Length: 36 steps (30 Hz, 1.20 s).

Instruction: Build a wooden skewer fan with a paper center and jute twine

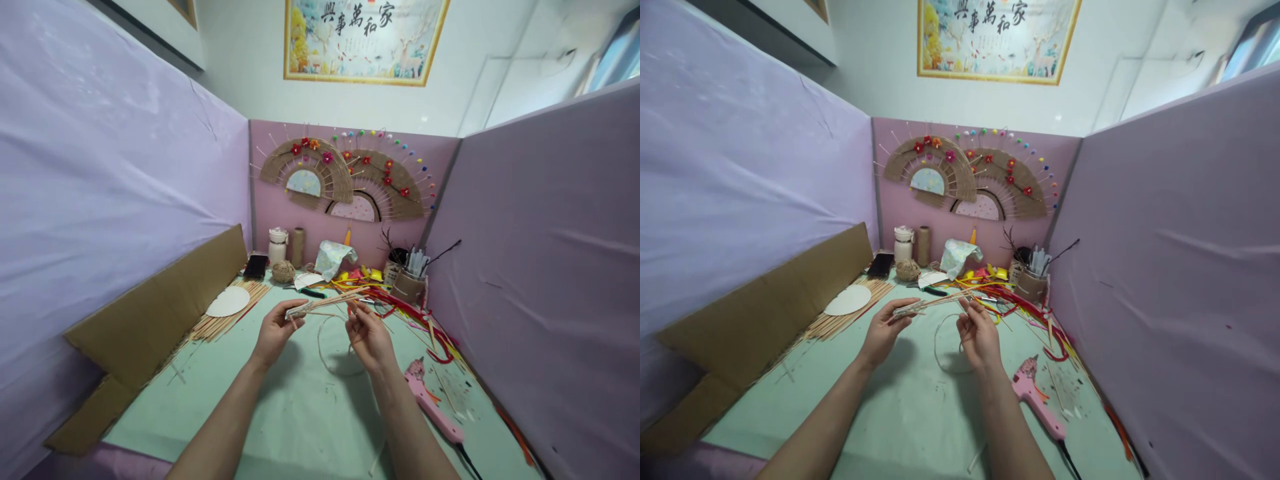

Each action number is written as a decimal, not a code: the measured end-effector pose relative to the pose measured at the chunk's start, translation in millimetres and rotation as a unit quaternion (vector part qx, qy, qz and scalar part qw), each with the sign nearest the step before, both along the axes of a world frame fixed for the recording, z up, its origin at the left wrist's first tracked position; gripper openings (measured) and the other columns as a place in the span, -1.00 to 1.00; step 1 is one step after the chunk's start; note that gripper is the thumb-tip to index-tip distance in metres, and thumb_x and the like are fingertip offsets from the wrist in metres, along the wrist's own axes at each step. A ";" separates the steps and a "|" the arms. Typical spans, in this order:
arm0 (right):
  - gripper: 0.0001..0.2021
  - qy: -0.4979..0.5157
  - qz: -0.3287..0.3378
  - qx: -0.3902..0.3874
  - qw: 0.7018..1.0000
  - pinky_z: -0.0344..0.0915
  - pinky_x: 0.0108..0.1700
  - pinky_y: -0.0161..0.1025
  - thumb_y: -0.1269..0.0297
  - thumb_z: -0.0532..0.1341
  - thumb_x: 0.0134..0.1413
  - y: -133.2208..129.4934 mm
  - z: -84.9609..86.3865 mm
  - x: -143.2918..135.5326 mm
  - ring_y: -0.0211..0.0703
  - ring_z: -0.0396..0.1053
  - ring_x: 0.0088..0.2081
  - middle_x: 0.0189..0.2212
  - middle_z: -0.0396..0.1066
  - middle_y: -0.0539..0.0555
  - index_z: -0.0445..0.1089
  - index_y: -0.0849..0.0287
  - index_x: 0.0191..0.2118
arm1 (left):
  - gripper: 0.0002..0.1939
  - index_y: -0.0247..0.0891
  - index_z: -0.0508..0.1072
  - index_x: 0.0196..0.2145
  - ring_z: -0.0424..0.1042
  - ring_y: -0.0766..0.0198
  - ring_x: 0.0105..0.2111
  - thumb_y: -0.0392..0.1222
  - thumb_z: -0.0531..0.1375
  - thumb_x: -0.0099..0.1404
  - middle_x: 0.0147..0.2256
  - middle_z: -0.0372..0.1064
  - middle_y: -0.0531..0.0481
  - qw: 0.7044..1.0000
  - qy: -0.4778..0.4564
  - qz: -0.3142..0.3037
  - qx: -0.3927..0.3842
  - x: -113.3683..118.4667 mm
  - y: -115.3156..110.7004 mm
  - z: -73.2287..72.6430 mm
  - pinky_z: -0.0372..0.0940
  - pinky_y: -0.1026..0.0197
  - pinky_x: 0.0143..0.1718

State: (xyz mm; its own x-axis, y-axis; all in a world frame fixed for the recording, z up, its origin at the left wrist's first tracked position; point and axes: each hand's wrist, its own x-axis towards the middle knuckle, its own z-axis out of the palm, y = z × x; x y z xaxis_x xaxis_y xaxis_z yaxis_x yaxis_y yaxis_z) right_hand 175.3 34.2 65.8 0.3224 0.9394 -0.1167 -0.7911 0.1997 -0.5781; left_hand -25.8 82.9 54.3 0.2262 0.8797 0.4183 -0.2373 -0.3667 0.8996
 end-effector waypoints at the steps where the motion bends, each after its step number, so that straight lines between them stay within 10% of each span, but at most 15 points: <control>1: -0.76 0.000 0.002 -0.004 1.000 0.42 -0.47 -0.47 0.55 0.39 -0.23 0.6 -0.8 -0.5 -0.41 0.41 -0.57 -0.35 0.60 0.00 0.42 0.17 -0.38 | -0.62 -0.20 0.54 -0.14 0.48 0.10 -0.12 -0.06 0.38 0.07 -0.07 0.50 -0.13 1.000 -0.002 -0.005 0.002 0.2 -0.3 -0.4 0.36 0.12 -0.08; 20: -0.67 -0.092 0.091 -0.003 0.992 0.38 -0.50 -0.39 0.40 0.47 -0.29 1.1 -13.8 -14.8 -0.34 0.40 -0.55 -0.43 0.54 -0.05 0.37 0.12 -0.35 | -0.67 -0.25 0.53 -0.33 0.52 0.23 -0.26 -0.04 0.44 -0.03 -0.32 0.55 -0.02 0.962 -0.256 -0.018 -0.095 -0.3 9.0 -4.6 0.40 0.16 -0.14; 36: -0.69 -0.131 0.143 -0.027 0.981 0.23 -0.54 -0.48 0.43 0.43 -0.29 -5.7 -12.8 -27.3 -0.44 0.27 -0.60 -0.55 0.43 -0.09 0.38 0.18 -0.34 | -0.62 -0.26 0.51 -0.31 0.51 0.27 -0.32 -0.07 0.45 -0.08 -0.36 0.54 0.02 0.960 -0.263 0.041 -0.089 -4.3 11.0 -3.0 0.38 0.21 -0.22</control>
